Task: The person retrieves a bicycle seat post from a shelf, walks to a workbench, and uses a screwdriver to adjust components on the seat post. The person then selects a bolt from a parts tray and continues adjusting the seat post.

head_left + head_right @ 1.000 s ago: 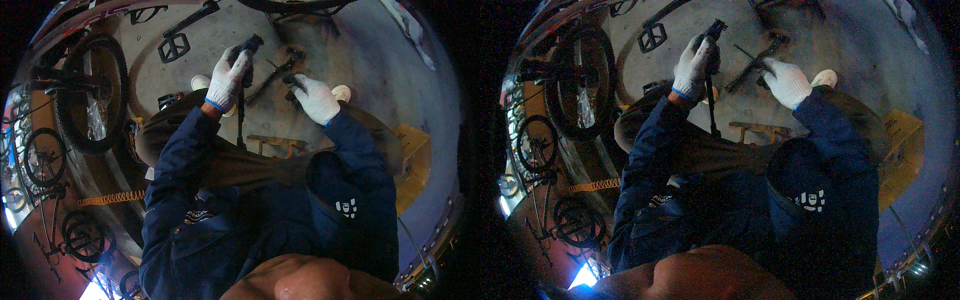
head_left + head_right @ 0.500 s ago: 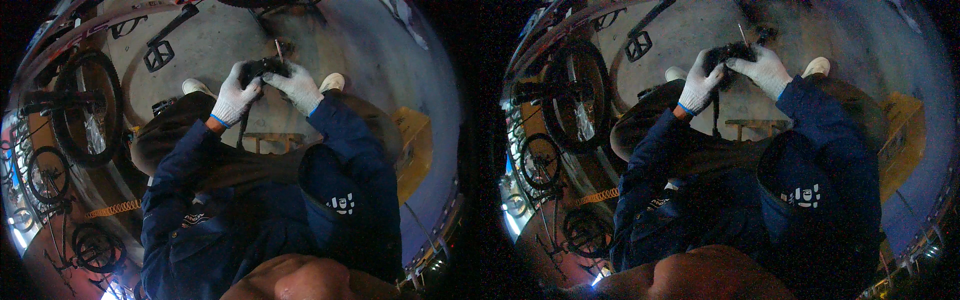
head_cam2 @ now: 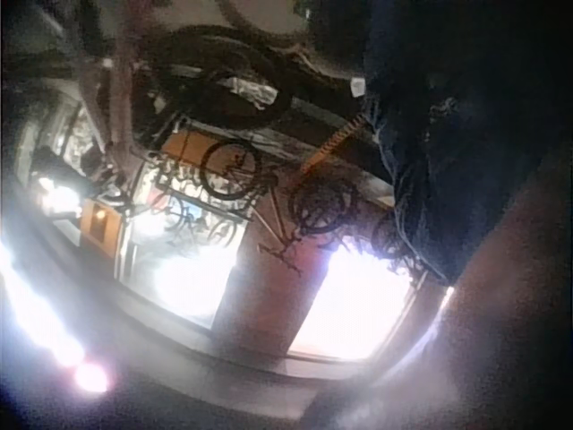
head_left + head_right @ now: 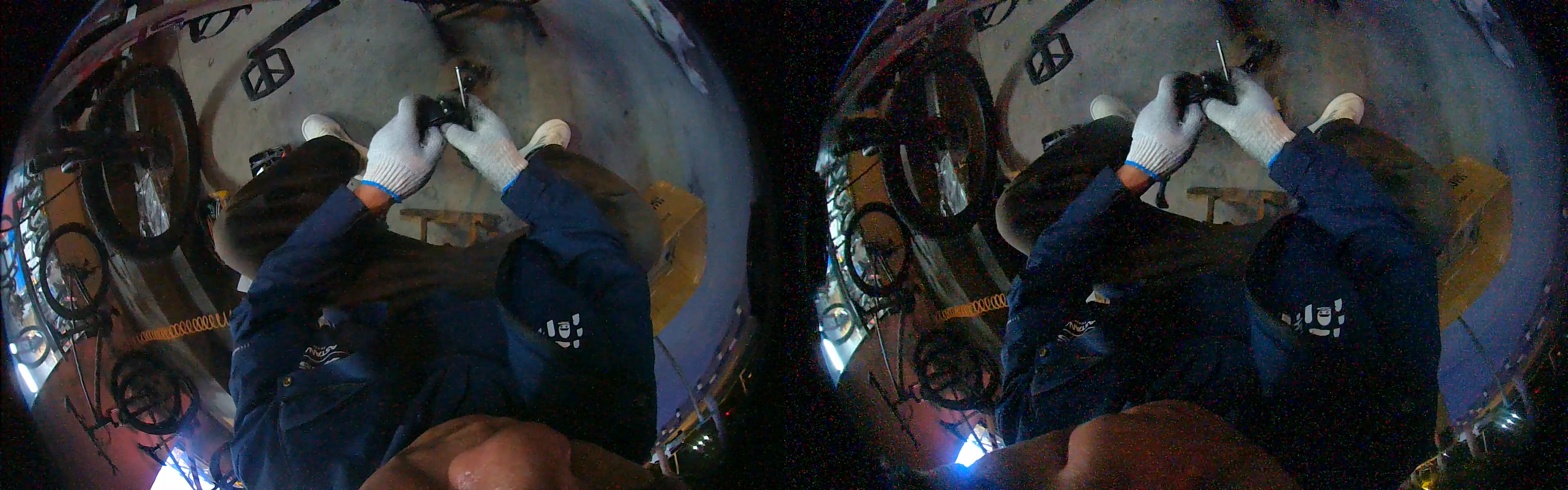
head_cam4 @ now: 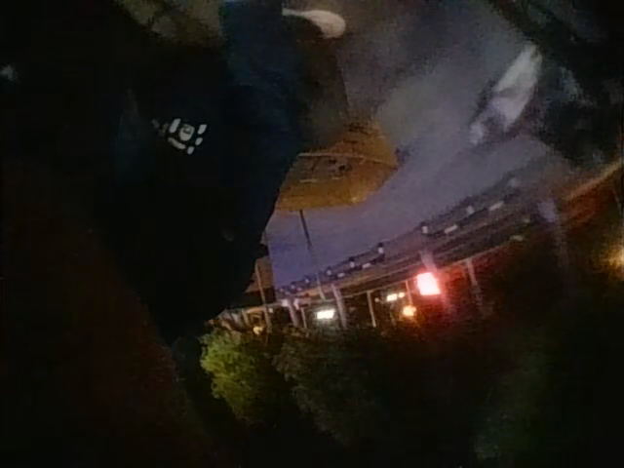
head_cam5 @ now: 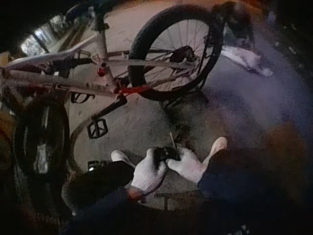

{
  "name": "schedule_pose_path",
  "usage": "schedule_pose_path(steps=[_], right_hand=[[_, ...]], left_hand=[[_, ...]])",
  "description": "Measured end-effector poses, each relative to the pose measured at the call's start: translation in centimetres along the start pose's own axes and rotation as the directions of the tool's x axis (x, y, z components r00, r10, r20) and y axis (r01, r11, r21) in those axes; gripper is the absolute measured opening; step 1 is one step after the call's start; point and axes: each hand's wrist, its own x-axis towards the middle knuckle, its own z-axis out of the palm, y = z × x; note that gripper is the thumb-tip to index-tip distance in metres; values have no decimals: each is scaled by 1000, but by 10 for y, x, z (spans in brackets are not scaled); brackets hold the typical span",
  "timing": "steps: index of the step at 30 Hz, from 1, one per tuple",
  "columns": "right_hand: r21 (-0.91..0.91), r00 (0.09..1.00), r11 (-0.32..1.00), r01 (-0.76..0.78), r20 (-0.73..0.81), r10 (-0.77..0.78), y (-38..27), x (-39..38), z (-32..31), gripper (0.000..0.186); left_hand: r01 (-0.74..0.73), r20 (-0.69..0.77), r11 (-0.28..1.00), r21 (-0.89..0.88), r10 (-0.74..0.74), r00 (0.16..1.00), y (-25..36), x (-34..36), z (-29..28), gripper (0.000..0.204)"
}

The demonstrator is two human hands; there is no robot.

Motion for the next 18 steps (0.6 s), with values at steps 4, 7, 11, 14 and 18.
schedule_pose_path(steps=[4, 7, 11, 14, 18], right_hand=[[-53, 998, 997, 56, -7, -57, 10, 6, -3, 34], [-79, 998, 996, 50, -21, -52, 17, 7, -5, 32], [-152, 998, 987, 57, -21, -61, 26, 7, -4, 30], [-193, 998, 980, 47, -23, -53, 32, 5, -4, 30], [-58, 999, 997, 51, -14, -52, 33, 4, -2, 33]], left_hand=[[81, 54, 996, 32, -83, 995, -5, 2, 6, 40], [79, 70, 997, -17, -78, 995, -10, 3, 9, 39], [63, 69, 991, -121, -55, 996, -20, 4, 12, 40], [97, 93, 978, -186, -81, 992, -24, 2, 16, 41], [125, 61, 981, -146, -118, 991, -22, 0, 18, 43]])
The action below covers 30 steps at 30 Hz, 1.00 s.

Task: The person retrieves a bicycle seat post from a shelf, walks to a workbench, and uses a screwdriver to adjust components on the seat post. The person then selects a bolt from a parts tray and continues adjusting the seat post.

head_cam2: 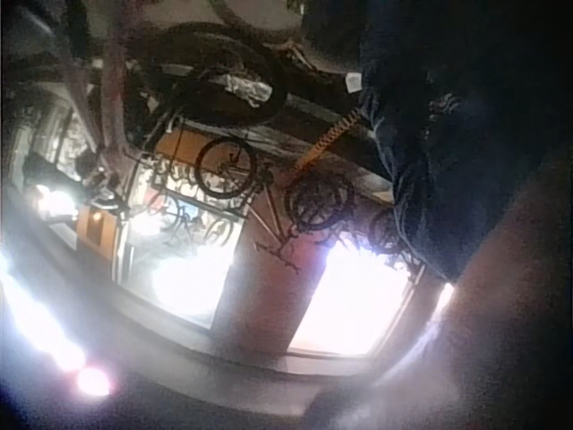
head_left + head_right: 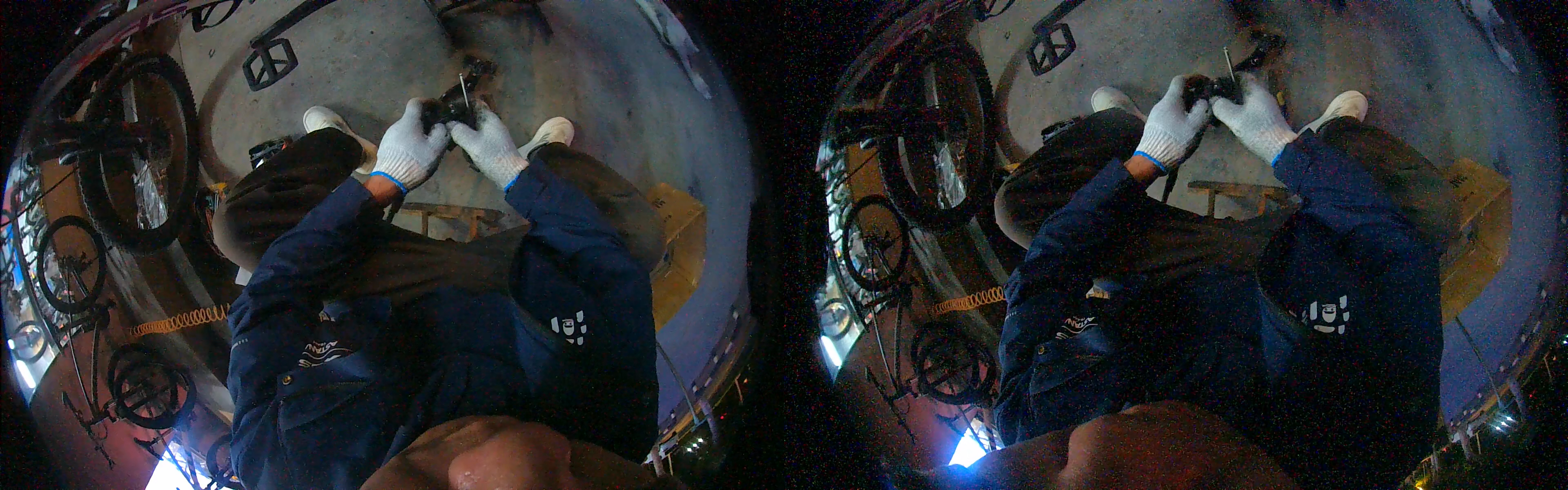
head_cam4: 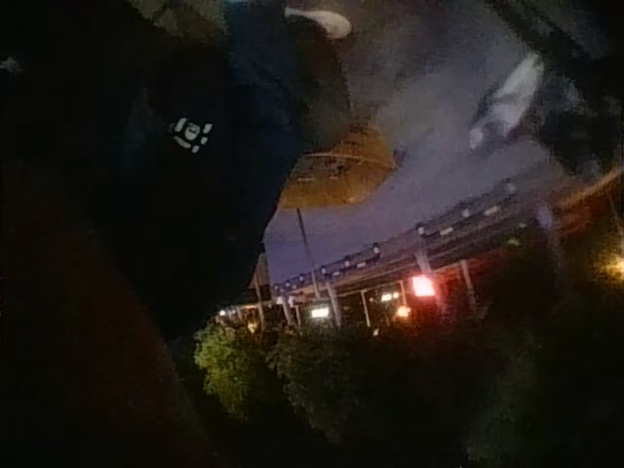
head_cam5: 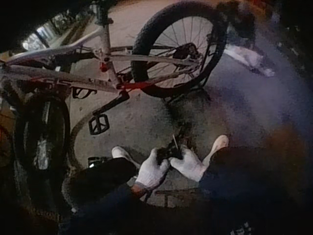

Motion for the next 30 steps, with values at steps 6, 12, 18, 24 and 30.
schedule_pose_path(steps=[6, 12, 18, 24, 30], right_hand=[[-152, 1000, 988, 1, -20, -4, -13, -4, 3, 34], [-205, 999, 979, -18, 23, 23, -24, -3, 3, 38], [-10, 994, 999, -37, 104, 38, -34, -1, -5, 37], [108, 978, 980, -167, 148, 150, -31, 4, -18, 29], [59, 973, 994, 86, 209, -97, -18, 17, -23, 26]], left_hand=[[33, 155, 999, 34, -38, 987, -2, 4, -12, 44], [-67, 228, 985, -161, 103, 968, -15, 11, -22, 44], [-19, 143, 957, -288, 62, 988, -5, 13, -29, 39], [58, 275, 794, -605, 141, 951, 0, 11, -26, 47], [78, 351, 670, -738, 282, 893, -7, 16, -37, 68]])
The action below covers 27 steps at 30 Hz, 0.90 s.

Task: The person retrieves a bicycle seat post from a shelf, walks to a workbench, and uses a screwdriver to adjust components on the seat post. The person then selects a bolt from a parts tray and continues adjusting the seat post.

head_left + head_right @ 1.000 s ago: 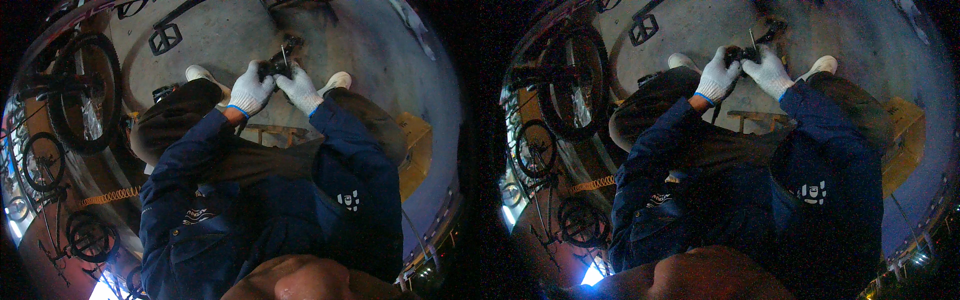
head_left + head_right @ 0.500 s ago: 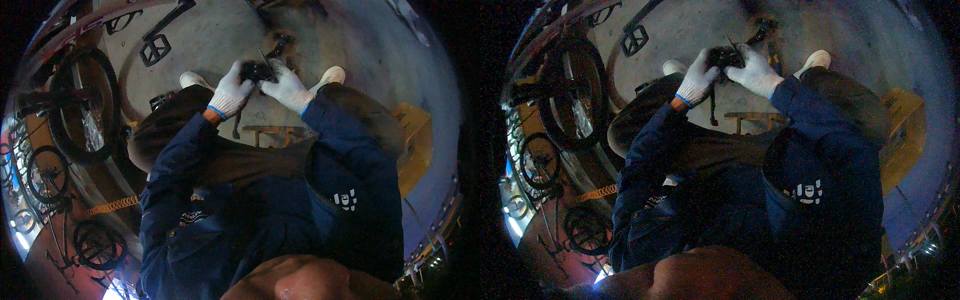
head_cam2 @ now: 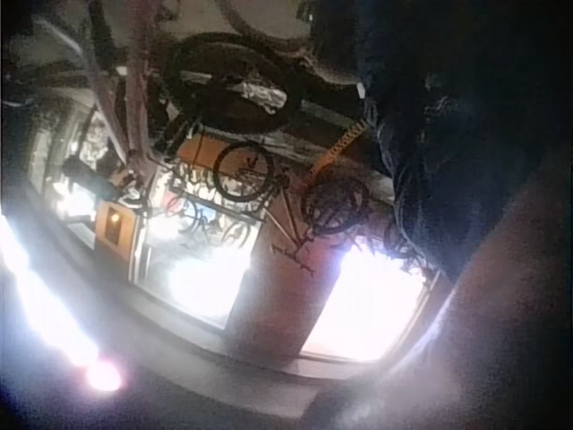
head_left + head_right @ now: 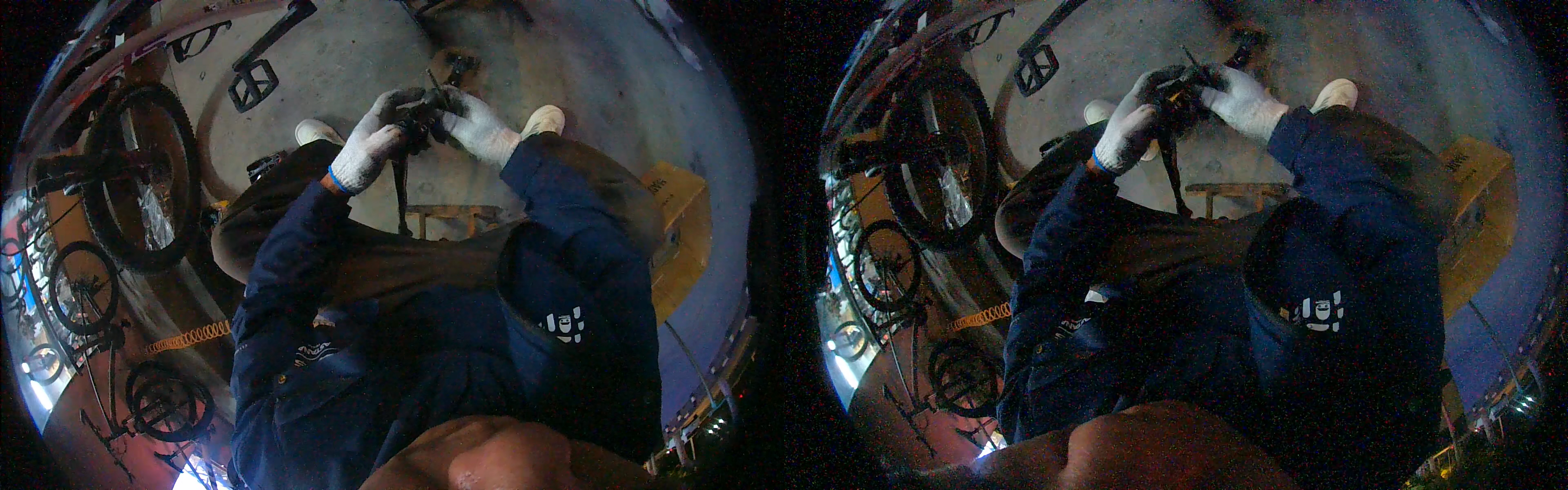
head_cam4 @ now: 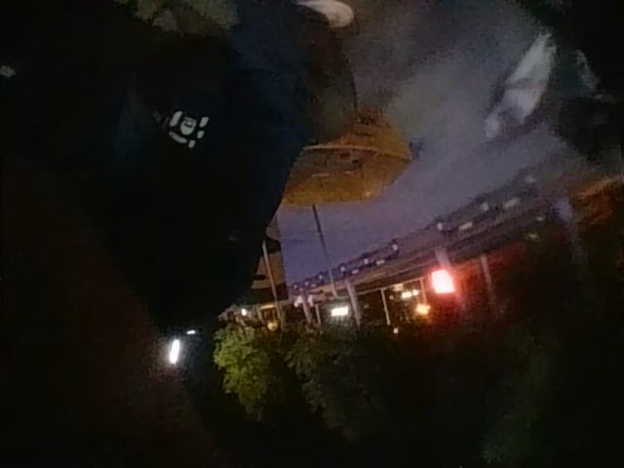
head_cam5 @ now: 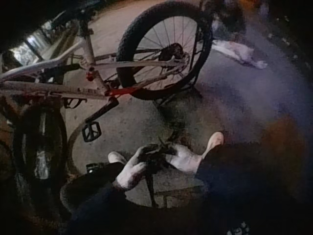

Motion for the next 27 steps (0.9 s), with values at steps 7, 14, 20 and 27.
schedule_pose_path(steps=[7, 14, 20, 27], right_hand=[[201, 851, 928, -315, -372, 370, 19, 16, -56, 43], [-737, 948, 611, -289, -310, 75, 18, 9, -25, 52], [-133, 988, 991, 11, 153, 10, -27, -4, 15, 50], [-288, 937, 944, -161, 255, 238, -13, -8, 13, 52]], left_hand=[[52, -168, 969, 243, -11, 986, 39, -16, 13, 65], [124, -402, 979, 160, -50, 914, 32, -6, 12, 55], [11, -409, 1000, -27, -21, 912, 35, -8, 11, 52], [-137, -335, 955, -263, 43, 941, 27, -1, 7, 56]])
